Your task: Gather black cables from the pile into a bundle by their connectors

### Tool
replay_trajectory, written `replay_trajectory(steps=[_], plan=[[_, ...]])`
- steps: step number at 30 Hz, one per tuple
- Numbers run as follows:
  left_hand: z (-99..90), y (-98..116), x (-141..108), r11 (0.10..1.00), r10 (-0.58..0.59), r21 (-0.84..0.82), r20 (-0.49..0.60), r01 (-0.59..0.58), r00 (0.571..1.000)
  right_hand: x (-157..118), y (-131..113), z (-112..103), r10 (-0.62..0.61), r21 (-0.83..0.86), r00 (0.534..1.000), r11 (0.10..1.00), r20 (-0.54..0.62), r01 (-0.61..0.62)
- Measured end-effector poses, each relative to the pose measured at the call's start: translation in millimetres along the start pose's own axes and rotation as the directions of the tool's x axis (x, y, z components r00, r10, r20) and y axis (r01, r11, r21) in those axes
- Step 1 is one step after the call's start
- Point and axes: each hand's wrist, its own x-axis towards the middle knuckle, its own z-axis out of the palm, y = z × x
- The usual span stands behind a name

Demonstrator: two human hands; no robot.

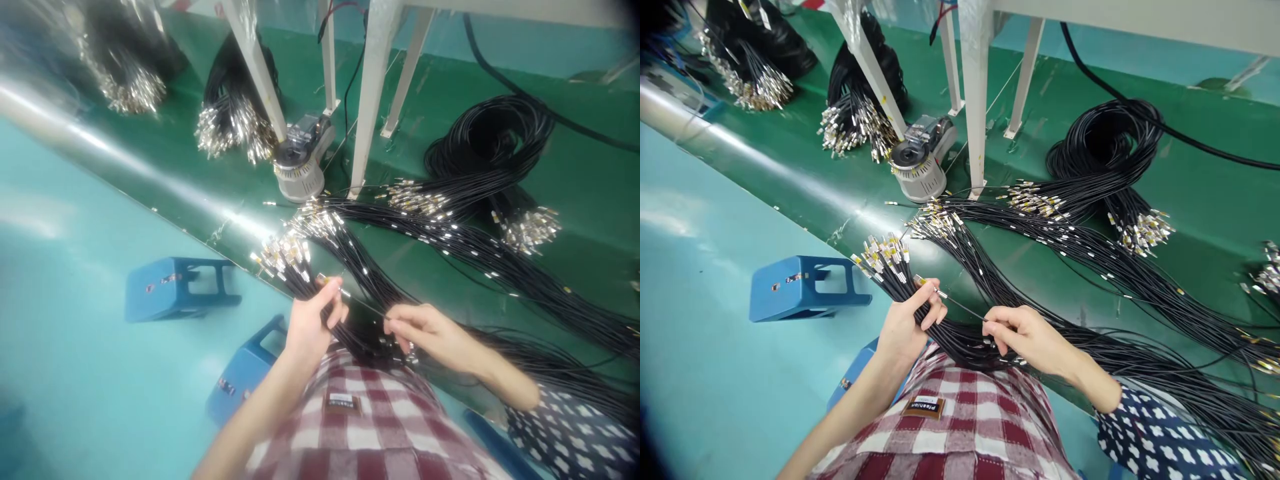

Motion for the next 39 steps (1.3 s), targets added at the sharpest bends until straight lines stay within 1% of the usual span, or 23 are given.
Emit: replay_trajectory(steps=[1, 2, 3, 5, 7, 9, 11, 13, 15, 17, 19, 21, 22, 23, 24, 26, 27, 28, 31, 33, 34, 36, 39], plan=[[0.6, 0, -1, 1.0, 0.005, 0.01, -0.003, -0.005, 1.0, 2, -5, -2, -0.027, -0.078, 0.999, 0.997, -0.024, 0.025], [1.4, 0, -2, 1.0, 0.008, 0.022, 0.001, -0.008, 1.0, 5, -12, -2, -0.07, -0.165, 0.995, 0.985, -0.078, 0.056], [2.1, 0, -4, 0.999, 0.013, 0.034, 0.006, -0.014, 1.0, 10, -20, 0, -0.124, -0.251, 0.982, 0.964, -0.145, 0.085], [3.3, 1, -6, 0.998, 0.029, 0.058, 0.018, -0.03, 0.999, 24, -37, 7, -0.242, -0.384, 0.937, 0.914, -0.251, 0.133], [3.2, 2, -8, 0.996, 0.045, 0.07, 0.029, -0.047, 0.999, 38, -50, 16, -0.322, -0.46, 0.908, 0.871, -0.267, 0.173], [1.5, 2, -9, 0.997, 0.048, 0.061, 0.024, -0.049, 0.999, 45, -52, 22, -0.355, -0.505, 0.908, 0.839, -0.222, 0.204], [-1.2, 2, -9, 0.999, 0.034, 0.032, 0.005, -0.034, 0.999, 41, -45, 23, -0.343, -0.518, 0.923, 0.829, -0.175, 0.21], [-3.8, 1, -9, 1.0, 0.017, -0.003, -0.016, -0.017, 1.0, 29, -32, 20, -0.305, -0.508, 0.939, 0.84, -0.157, 0.188], [-5.7, 0, -8, 0.999, 0.009, -0.033, -0.027, -0.009, 1.0, 13, -21, 12, -0.248, -0.475, 0.958, 0.867, -0.148, 0.151], [-6.4, -1, -8, 0.999, 0.012, -0.042, -0.015, -0.013, 1.0, -1, -14, 1, -0.194, -0.417, 0.976, 0.899, -0.097, 0.138], [-5.8, -2, -9, 0.999, 0.018, -0.032, 0.009, -0.018, 1.0, -8, -13, -11, -0.148, -0.358, 0.988, 0.922, 0.035, 0.15], [-4.2, -1, -11, 1.0, 0.021, -0.015, 0.026, -0.02, 0.999, -9, -18, -21, -0.093, -0.324, 0.976, 0.933, 0.197, 0.154], [-3.1, -1, -12, 1.0, 0.023, -0.01, 0.031, -0.023, 0.999, -7, -22, -25, -0.063, -0.325, 0.965, 0.934, 0.255, 0.147], [-2.0, 0, -14, 1.0, 0.024, -0.007, 0.032, -0.024, 0.999, -4, -27, -27, -0.04, -0.336, 0.962, 0.932, 0.272, 0.134], [-0.9, 0, -15, 1.0, 0.024, -0.006, 0.031, -0.024, 0.999, 0, -32, -27, -0.033, -0.35, 0.97, 0.929, 0.242, 0.119], [0.2, 1, -15, 1.0, 0.018, -0.009, 0.023, -0.017, 1.0, 7, -41, -23, -0.061, -0.368, 0.991, 0.924, 0.118, 0.101], [0.0, 1, -14, 1.0, 0.014, -0.011, 0.015, -0.014, 1.0, 10, -44, -19, -0.074, -0.366, 0.995, 0.926, 0.07, 0.095], [-0.8, 1, -13, 1.0, 0.012, -0.017, 0.004, -0.012, 1.0, 12, -44, -15, -0.074, -0.353, 0.996, 0.932, 0.054, 0.088], [-6.9, 0, -5, 0.998, 0.022, -0.061, -0.041, -0.025, 0.999, 13, -35, -6, 0.003, -0.266, 0.995, 0.964, 0.102, 0.024], [-12.3, 0, 1, 0.995, 0.008, -0.098, -0.055, -0.014, 0.998, 13, -24, -1, 0.059, -0.185, 0.997, 0.982, 0.056, -0.048], [-14.6, -1, 3, 0.994, -0.004, -0.109, -0.051, -0.001, 0.999, 16, -20, 2, 0.072, -0.15, 0.997, 0.986, 0.016, -0.069], [-17.9, 0, 6, 0.993, -0.031, -0.112, -0.014, 0.03, 0.999, 25, -18, 12, 0.06, -0.123, 0.997, 0.99, -0.049, -0.065], [-20.9, 2, 8, 0.994, -0.073, -0.075, 0.082, 0.079, 0.994, 47, -27, 30, -0.003, -0.204, 0.996, 0.979, -0.089, -0.016]])
